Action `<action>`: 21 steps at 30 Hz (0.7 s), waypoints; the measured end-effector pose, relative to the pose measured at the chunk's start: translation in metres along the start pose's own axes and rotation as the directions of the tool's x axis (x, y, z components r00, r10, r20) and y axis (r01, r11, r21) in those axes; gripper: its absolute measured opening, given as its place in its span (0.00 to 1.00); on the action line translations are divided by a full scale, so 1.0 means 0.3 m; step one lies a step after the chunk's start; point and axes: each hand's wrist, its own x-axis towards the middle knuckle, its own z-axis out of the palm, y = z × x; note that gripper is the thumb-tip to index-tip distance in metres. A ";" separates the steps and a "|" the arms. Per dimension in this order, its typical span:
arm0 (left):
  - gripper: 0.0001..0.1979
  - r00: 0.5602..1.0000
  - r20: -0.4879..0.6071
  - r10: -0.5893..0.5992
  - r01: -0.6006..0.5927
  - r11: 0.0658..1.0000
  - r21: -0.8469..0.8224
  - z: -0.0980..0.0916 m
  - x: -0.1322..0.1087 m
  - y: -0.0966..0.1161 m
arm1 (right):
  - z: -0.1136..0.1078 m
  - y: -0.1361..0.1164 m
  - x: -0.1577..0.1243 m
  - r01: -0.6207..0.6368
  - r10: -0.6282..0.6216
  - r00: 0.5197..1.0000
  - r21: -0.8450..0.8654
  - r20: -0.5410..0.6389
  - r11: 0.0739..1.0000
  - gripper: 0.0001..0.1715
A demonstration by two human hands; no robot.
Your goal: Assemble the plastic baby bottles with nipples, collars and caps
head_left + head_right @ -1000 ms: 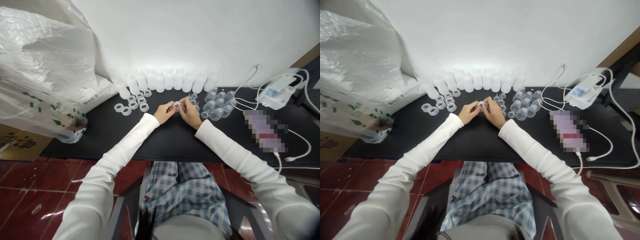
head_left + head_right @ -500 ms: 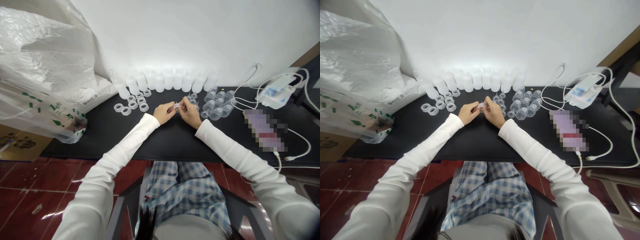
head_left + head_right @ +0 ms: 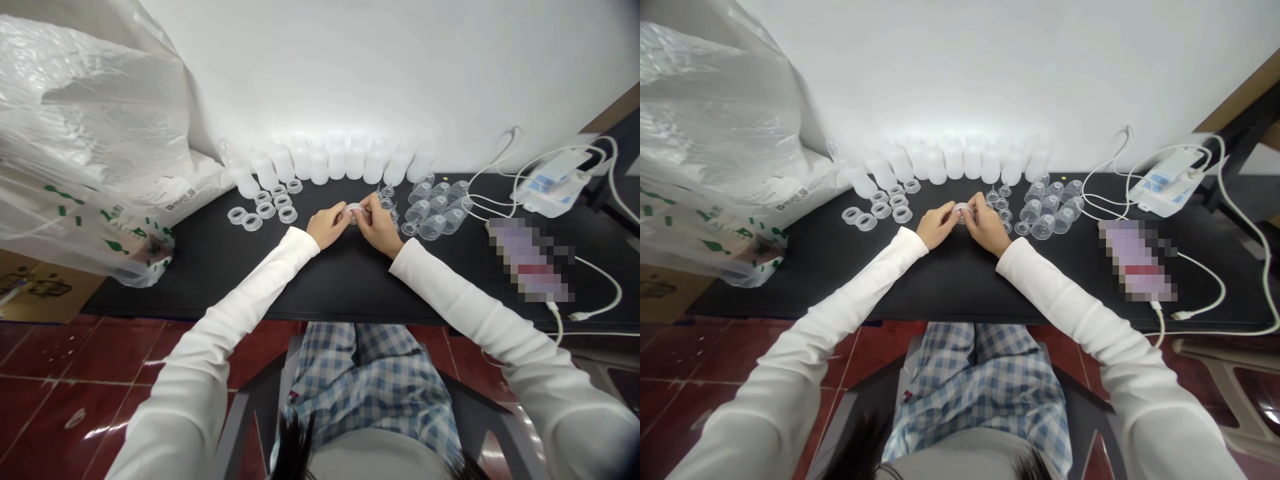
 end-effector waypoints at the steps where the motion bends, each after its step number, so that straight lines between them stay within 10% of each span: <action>1: 0.17 1.000 0.014 0.004 -0.004 1.000 -0.030 -0.002 0.000 -0.001 | -0.001 -0.001 0.000 -0.001 0.001 1.000 0.007 0.016 1.000 0.17; 21: 0.18 0.998 0.026 0.057 -0.054 0.993 -0.101 0.005 0.004 -0.018 | 0.006 0.002 -0.001 -0.007 -0.008 0.996 0.170 0.091 0.985 0.24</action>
